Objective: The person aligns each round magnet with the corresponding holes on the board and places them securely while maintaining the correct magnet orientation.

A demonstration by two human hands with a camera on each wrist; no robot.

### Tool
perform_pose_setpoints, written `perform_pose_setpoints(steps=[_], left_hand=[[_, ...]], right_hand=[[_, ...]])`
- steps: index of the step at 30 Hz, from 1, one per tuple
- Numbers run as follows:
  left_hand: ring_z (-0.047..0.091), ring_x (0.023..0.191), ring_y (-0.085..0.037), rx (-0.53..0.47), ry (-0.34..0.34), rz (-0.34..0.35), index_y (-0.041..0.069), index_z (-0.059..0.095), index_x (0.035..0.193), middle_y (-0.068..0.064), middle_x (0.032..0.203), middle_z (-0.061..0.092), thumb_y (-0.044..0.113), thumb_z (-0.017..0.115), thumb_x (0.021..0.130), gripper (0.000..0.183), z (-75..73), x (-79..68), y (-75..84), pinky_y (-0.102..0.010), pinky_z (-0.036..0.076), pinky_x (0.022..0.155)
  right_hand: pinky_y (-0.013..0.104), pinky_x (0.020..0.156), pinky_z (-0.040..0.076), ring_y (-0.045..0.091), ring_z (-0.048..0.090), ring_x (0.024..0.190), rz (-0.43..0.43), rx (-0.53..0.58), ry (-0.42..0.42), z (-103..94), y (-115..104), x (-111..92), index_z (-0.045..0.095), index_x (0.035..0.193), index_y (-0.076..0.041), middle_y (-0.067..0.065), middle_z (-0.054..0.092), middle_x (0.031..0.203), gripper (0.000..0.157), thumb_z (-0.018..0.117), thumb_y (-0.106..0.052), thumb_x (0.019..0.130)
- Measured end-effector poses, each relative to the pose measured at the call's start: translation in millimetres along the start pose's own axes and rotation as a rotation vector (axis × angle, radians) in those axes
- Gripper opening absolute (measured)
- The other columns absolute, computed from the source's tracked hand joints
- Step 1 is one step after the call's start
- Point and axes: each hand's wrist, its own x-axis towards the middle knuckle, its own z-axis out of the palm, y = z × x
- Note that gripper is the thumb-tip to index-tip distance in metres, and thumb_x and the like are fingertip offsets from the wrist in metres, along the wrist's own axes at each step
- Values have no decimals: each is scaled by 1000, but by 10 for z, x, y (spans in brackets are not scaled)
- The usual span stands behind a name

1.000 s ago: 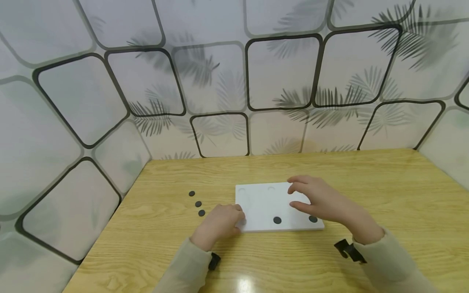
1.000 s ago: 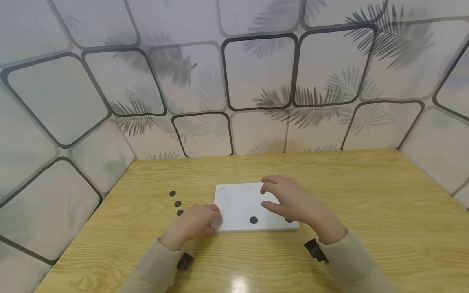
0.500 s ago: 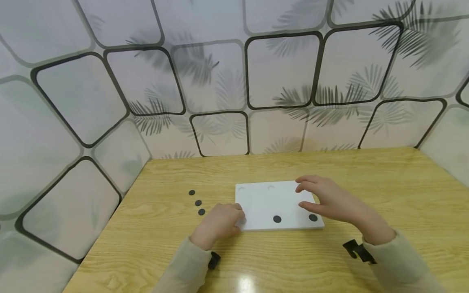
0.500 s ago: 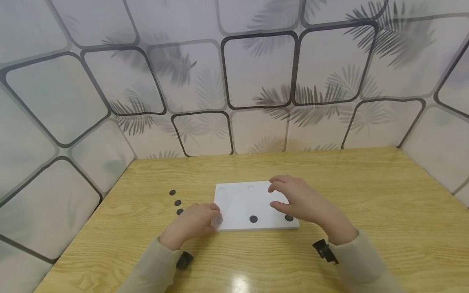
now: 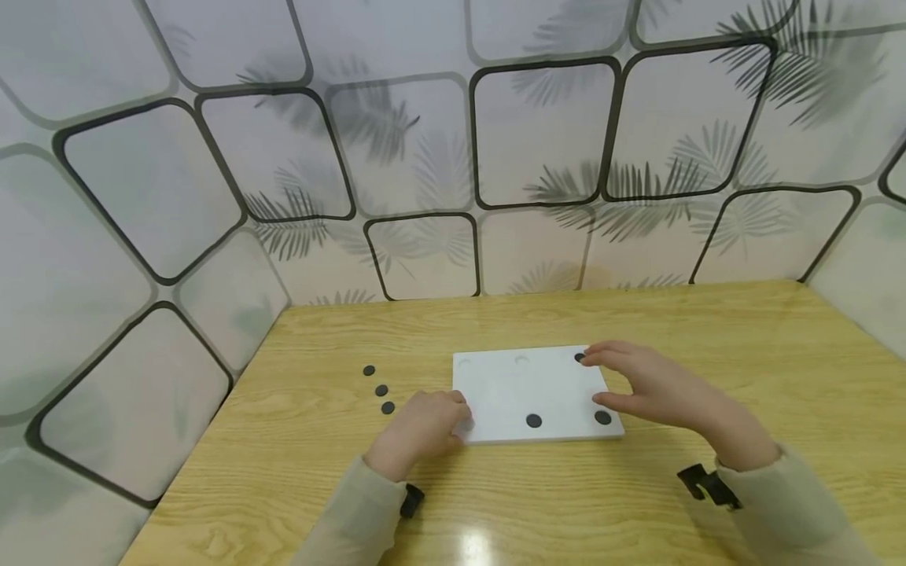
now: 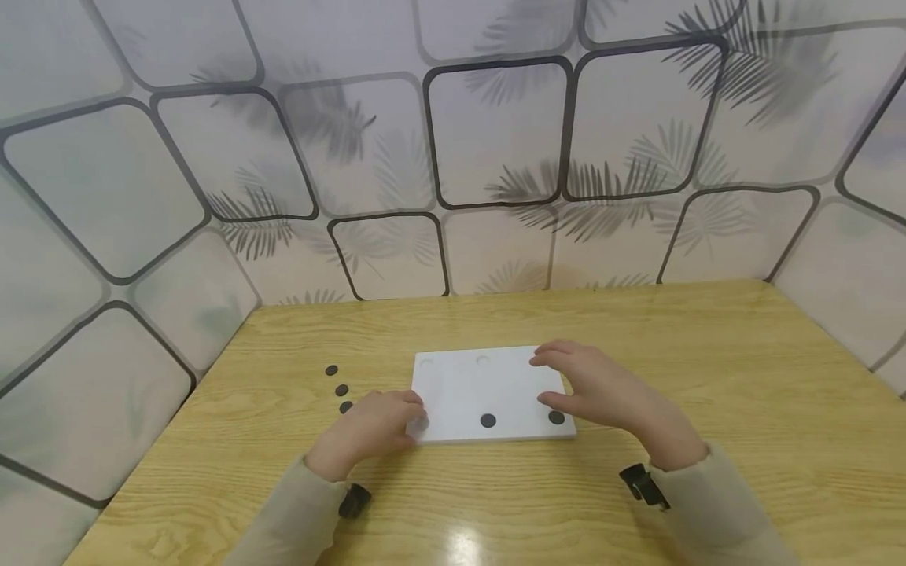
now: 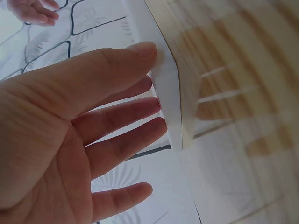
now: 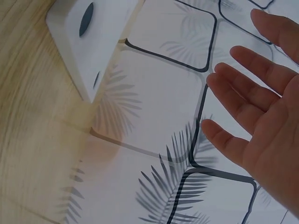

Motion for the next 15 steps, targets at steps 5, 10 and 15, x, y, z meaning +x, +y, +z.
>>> perform_pose_setpoints(steps=[5,10,15], left_hand=[[57,79,-9,-7,6,0,17,67,86,5,92,60,23,73,72,16,18,8,-2,-26,46,64],[57,79,-9,-7,3,1,17,67,87,5,93,60,23,73,73,17,17,14,-3,-25,46,65],[57,78,-9,-7,-4,-4,17,67,86,5,93,60,24,73,73,16,7,8,-3,-25,45,64]], right_hand=[[46,85,40,33,47,108,78,29,-77,71,86,-16,55,113,1,17,50,118,41,67,-16,78],[49,87,38,36,45,109,123,70,-160,143,181,-20,54,114,3,19,49,119,44,67,-18,78],[50,87,36,39,43,110,142,80,-227,198,210,-6,54,114,4,22,47,121,45,68,-20,78]])
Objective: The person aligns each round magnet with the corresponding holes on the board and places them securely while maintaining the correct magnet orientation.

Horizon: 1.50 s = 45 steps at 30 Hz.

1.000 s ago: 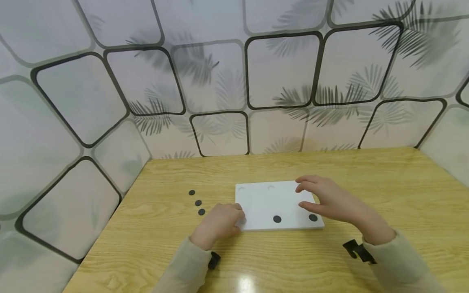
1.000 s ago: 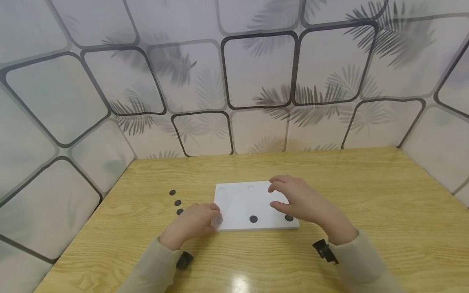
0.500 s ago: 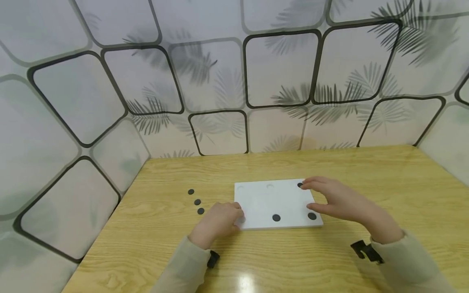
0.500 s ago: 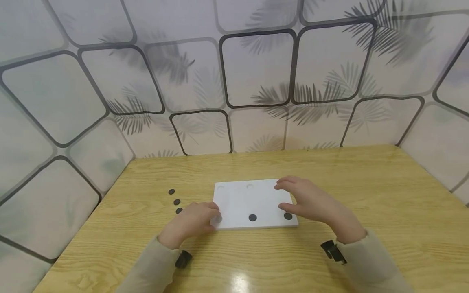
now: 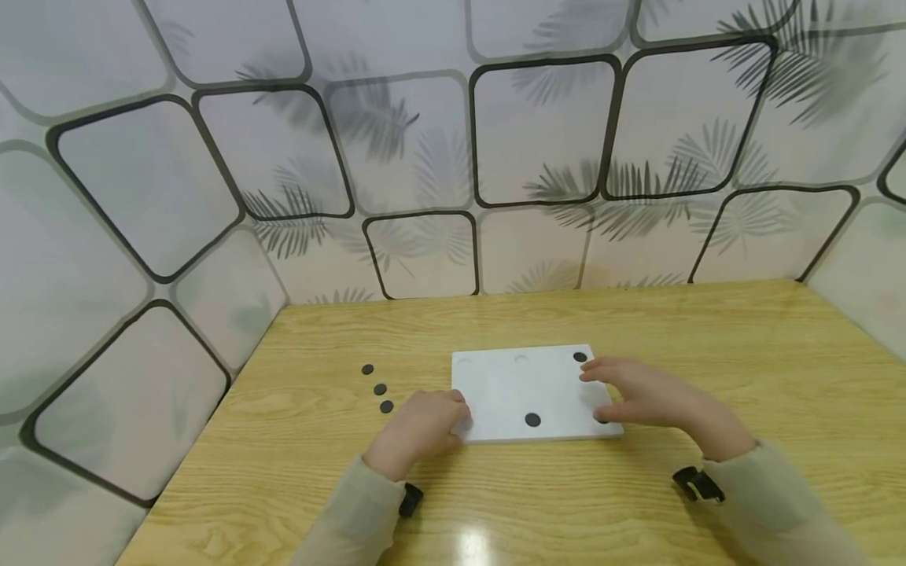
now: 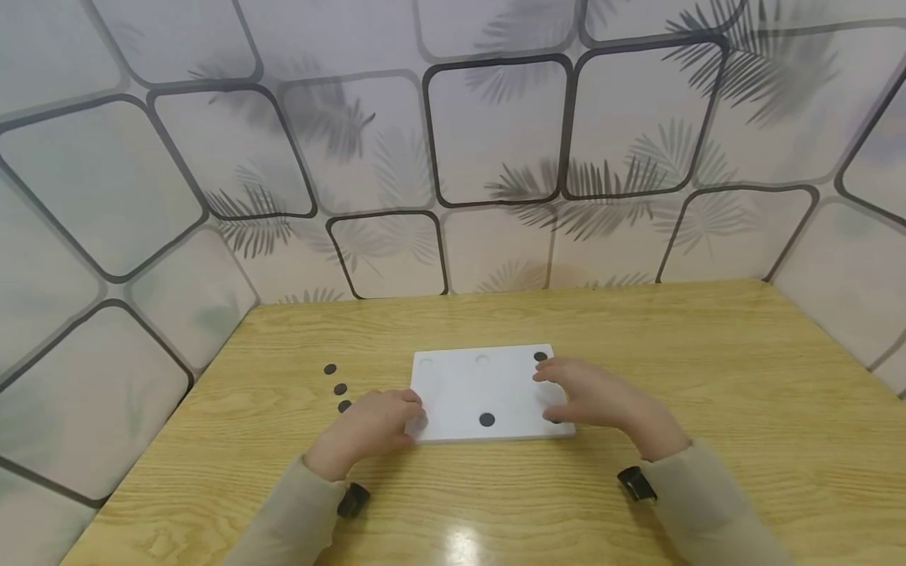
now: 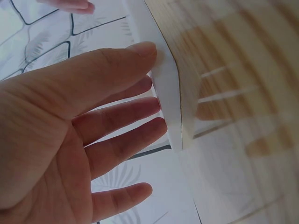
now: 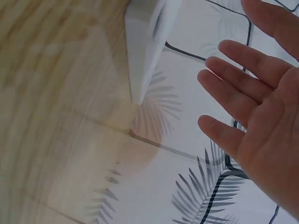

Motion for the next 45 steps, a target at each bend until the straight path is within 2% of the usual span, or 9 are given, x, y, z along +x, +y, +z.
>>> perform_pose_setpoints(steps=[10,15,23,29,35,39,45], left_hand=[[57,79,-9,13,1,1,17,67,87,5,93,60,25,73,73,17,-5,3,8,-25,46,64],[57,79,-9,8,5,8,17,67,87,5,93,60,25,73,73,17,-13,-2,15,-25,46,64],[57,78,-9,17,11,5,17,67,85,5,92,60,24,73,73,15,-15,-18,0,-24,46,63],[55,74,-7,4,14,15,16,66,84,5,89,60,23,72,73,14,-30,-25,-5,-23,45,60],[53,70,-8,-43,1,-14,14,65,86,4,88,59,16,70,74,12,-78,-43,-45,-24,44,58],[55,73,-10,-39,11,-25,14,66,88,4,88,59,17,69,75,14,-107,-60,-97,-25,45,59],[58,84,-17,-81,37,-70,9,65,97,-1,97,60,21,72,73,27,-145,-106,-201,-29,48,68]], right_hand=[[51,92,31,40,39,115,51,18,-129,83,29,-2,54,115,5,23,45,125,53,71,-23,74],[51,92,32,41,41,113,46,21,-175,124,57,-50,56,111,5,24,46,123,49,72,-19,72],[51,91,33,41,43,111,7,11,-190,150,79,-102,57,109,5,26,47,121,47,72,-19,72],[51,90,33,40,44,110,28,-1,-198,143,40,-107,57,110,5,25,47,121,46,72,-19,73],[51,91,33,40,44,111,67,7,-209,131,3,-97,57,111,5,24,47,123,46,71,-16,73],[50,91,34,39,44,111,74,8,-212,128,-13,-93,57,110,6,24,47,122,46,72,-15,73],[51,91,34,39,44,110,74,-2,-206,121,-15,-100,57,110,5,24,47,123,45,71,-15,73]])
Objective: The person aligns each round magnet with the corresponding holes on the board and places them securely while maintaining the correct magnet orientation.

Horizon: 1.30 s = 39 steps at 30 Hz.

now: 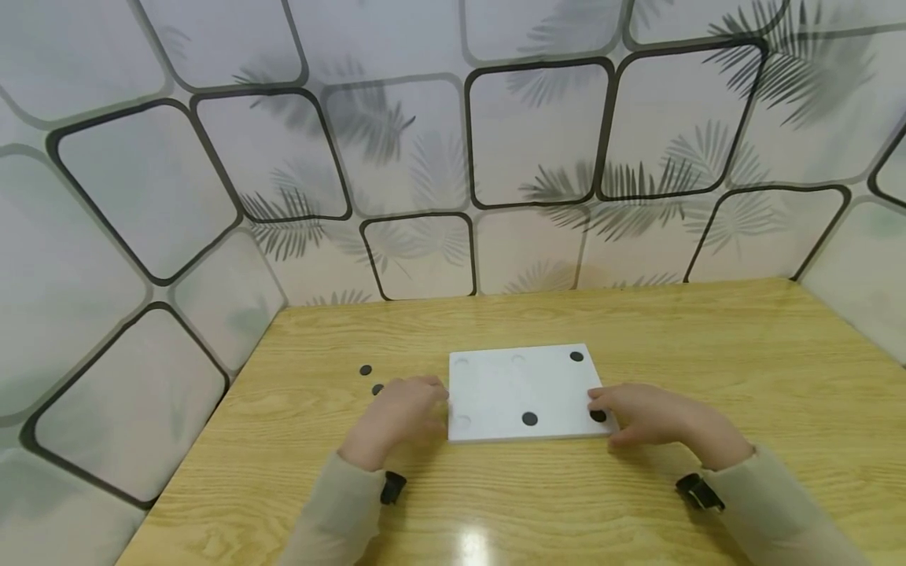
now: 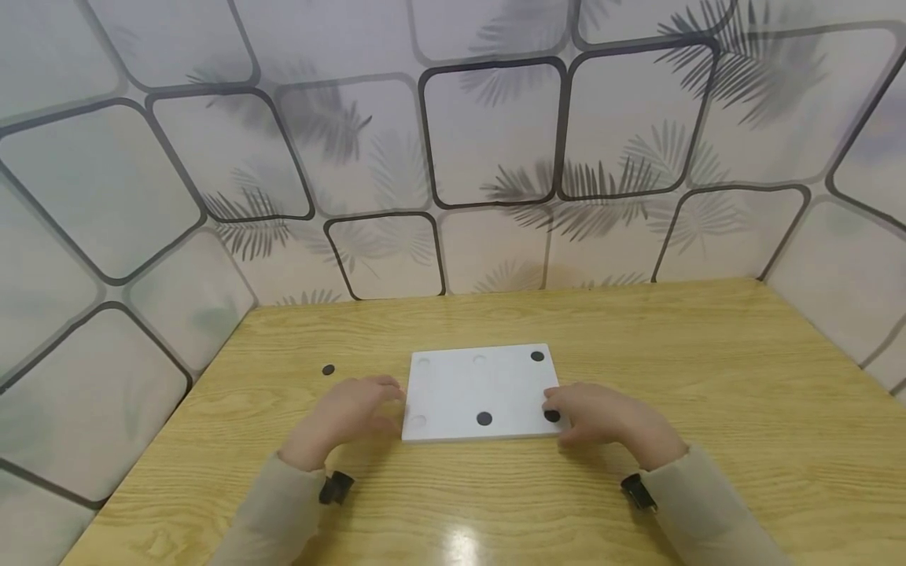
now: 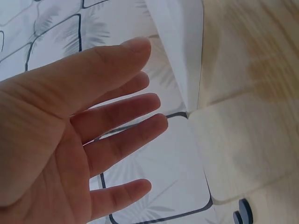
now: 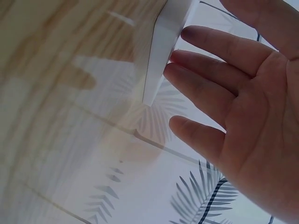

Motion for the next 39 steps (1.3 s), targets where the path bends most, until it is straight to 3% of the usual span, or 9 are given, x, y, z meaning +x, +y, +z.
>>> perform_pose_setpoints(steps=[7,14,19,29,35,39], left_hand=[[59,83,-20,-61,-8,-115,5,64,100,-4,98,60,22,70,76,31,-61,-48,-114,-32,48,70],[58,79,-19,-77,8,-170,4,64,94,-4,95,60,22,70,76,26,-48,-71,-261,-32,47,68],[58,80,-20,-94,-26,-229,4,63,95,-5,97,59,22,69,77,26,-40,-90,-317,-33,47,69],[58,76,-18,-107,-56,-257,4,63,96,-7,95,61,19,69,77,25,58,-102,-442,-33,48,66],[57,88,-25,-120,-72,-278,3,63,97,-10,97,60,11,67,78,21,64,-144,-483,-37,47,74],[56,82,-22,-129,-74,-295,5,63,89,-8,92,61,6,66,77,13,55,-171,-505,-37,46,70]], right_hand=[[50,90,34,39,45,110,5,-14,9,-8,0,8,58,109,4,24,47,122,44,72,-15,72],[49,90,35,38,45,110,27,-1,-9,-4,-8,16,58,109,4,23,47,122,44,72,-15,71],[50,90,34,38,45,110,27,-13,-7,5,-4,11,58,109,3,23,47,123,44,72,-16,72],[50,91,34,38,45,111,19,-22,-2,7,-9,8,58,109,3,23,47,123,44,72,-15,72],[49,90,35,38,45,110,10,-24,1,4,-9,13,59,108,4,23,48,122,42,71,-14,71],[49,91,35,38,45,110,5,-27,2,7,-8,17,59,107,3,23,48,122,42,71,-14,71]])
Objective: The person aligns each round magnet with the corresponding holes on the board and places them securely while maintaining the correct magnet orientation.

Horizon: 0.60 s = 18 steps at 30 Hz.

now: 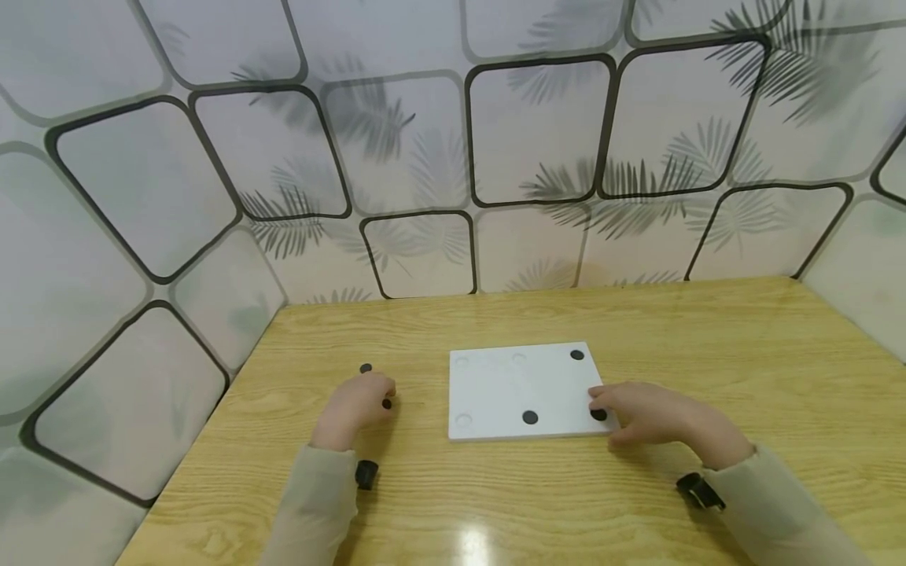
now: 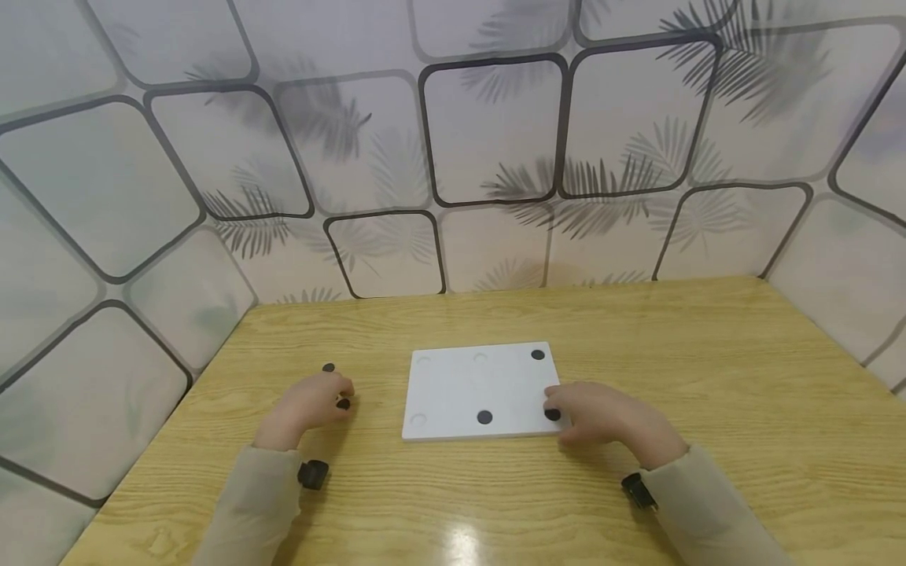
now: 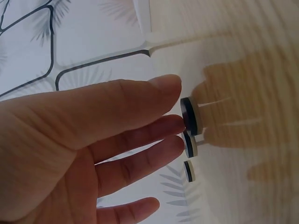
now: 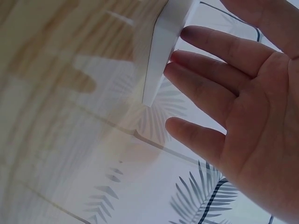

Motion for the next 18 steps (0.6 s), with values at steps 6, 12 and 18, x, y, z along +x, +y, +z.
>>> perform_pose_setpoints(steps=[6,12,18], left_hand=[[54,75,-18,7,3,-25,8,62,84,-5,89,60,8,67,75,11,22,22,-36,-36,45,66],[44,62,-15,-4,-13,-52,9,58,75,-1,75,55,8,66,76,9,27,24,-63,-31,38,56],[42,59,-14,-8,-18,-63,10,54,70,1,69,48,10,68,76,16,38,22,-82,-28,36,53]], right_hand=[[49,91,35,38,45,110,-13,6,5,-1,0,-6,59,106,4,24,48,121,40,71,-13,71],[49,91,35,38,45,110,-12,-2,7,-2,-1,-11,59,107,4,24,48,121,40,70,-12,72],[49,91,34,38,45,111,-6,-4,6,-3,-5,-17,59,107,4,23,47,122,41,70,-13,72]])
